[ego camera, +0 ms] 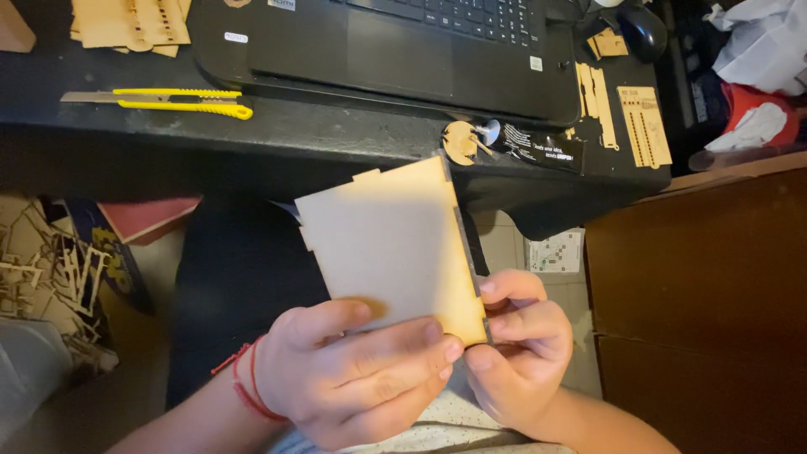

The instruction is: The person assembles a small wooden model by inserting dowels into pre-cut slots on flat wooden pieces. They repeatedly test-fit the components, remove and reinsert dowels, and adjust the alignment of the pieces to form a box-like structure.

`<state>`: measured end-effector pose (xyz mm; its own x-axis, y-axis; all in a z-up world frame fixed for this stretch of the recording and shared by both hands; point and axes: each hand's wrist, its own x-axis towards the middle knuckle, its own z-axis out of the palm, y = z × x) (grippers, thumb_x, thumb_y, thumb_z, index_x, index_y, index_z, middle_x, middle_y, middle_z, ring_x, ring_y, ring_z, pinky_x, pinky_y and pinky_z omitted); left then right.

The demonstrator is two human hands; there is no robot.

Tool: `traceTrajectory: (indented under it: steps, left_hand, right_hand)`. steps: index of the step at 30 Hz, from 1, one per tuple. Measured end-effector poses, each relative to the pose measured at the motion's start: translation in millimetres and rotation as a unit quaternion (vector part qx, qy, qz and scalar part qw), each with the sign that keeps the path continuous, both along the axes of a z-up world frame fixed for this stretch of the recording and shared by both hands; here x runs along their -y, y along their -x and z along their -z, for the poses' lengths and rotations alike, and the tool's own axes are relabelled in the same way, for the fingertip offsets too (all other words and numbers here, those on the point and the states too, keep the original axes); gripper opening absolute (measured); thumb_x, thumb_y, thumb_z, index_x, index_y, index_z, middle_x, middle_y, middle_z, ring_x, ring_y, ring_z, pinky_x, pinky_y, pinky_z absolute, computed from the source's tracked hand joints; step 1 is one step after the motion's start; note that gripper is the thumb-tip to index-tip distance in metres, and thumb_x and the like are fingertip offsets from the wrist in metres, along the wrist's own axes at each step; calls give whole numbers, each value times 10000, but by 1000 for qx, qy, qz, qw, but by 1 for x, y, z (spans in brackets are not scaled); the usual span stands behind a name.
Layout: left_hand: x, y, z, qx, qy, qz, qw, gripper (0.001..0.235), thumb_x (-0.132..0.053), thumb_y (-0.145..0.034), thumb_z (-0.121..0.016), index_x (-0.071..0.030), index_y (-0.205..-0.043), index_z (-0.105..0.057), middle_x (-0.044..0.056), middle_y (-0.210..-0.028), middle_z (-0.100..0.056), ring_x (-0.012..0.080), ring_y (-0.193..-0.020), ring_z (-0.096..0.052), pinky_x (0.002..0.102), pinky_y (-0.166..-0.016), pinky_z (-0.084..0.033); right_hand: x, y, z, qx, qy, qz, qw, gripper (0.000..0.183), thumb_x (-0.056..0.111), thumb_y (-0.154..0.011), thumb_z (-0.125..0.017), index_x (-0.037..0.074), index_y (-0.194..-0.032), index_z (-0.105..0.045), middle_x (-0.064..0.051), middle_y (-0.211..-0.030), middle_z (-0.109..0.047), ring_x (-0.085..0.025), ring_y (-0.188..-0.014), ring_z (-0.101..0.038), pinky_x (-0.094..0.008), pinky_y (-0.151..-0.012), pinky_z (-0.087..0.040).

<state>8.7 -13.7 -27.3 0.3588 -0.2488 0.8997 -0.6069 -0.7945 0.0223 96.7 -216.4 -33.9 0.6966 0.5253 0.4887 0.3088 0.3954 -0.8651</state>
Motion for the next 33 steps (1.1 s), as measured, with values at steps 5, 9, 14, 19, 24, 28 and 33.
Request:
traceTrajectory:
  steps: [5,9,14,19,24,28,33]
  left_hand:
    - [0,3,0,-1,-5,-29,1000,158,-195,-1067,-527,-225,-1062,-683,-71,-1222,-740,77,-1223,-655,335,-1135,-272]
    - [-2,2,0,-15,-13,-3,1000,87,-226,-1051,-573,-242,-1060,-658,-68,-1207,-746,73,-1166,-693,338,-1063,-321]
    - [-2,-8,8,-36,-18,64,997,95,-136,-1020,-639,-159,-980,-721,35,-1160,-718,174,-1137,-672,370,-1009,-471]
    - [2,-7,29,-77,22,25,996,70,-216,-993,-804,-263,-1029,-766,-22,-1252,-632,163,-1224,-555,404,-1115,-393]
    - [13,3,52,-225,277,-15,934,767,-356,-884,-954,-154,-1429,-454,184,-1565,-329,436,-1511,-398,577,-1317,-427]
    - [18,2,52,-238,290,-36,926,848,-375,-840,-995,-140,-1433,-437,243,-1605,-234,459,-1552,-316,669,-1367,-308]
    - [24,1,45,-223,305,15,926,721,-280,-921,-906,-122,-1434,-424,239,-1584,-323,368,-1538,-365,651,-1365,-332]
  right_hand:
    - [-4,2,-2,-15,-9,-7,1000,218,140,-939,-720,99,-1069,-550,-162,-1197,-536,-151,-772,-555,-269,-721,-501]
    - [-15,0,-14,-179,-58,-88,978,392,253,-1029,-717,46,-1273,-490,-160,-1112,-506,-175,-831,-490,-282,-660,-403]
    - [-39,-36,-39,-358,143,-92,918,910,481,-767,-811,98,-1471,-379,-14,-1002,-547,-125,-870,-529,-260,-692,-439]
    - [-49,-45,-27,-431,149,-139,879,431,207,-859,-766,-4,-1197,-599,-135,-1059,-709,-213,-872,-694,-324,-738,-572]
    - [-57,-32,-27,-428,94,-77,895,494,253,-899,-710,48,-1299,-507,-154,-1204,-640,-280,-1060,-636,-440,-888,-549]
    - [-58,-25,-26,-433,110,-35,894,501,293,-902,-662,79,-1315,-477,-140,-1178,-639,-273,-1017,-636,-432,-819,-551]
    - [-55,-17,-30,-412,50,-52,908,469,241,-944,-659,84,-1339,-459,-177,-1295,-599,-314,-1157,-606,-478,-964,-534]
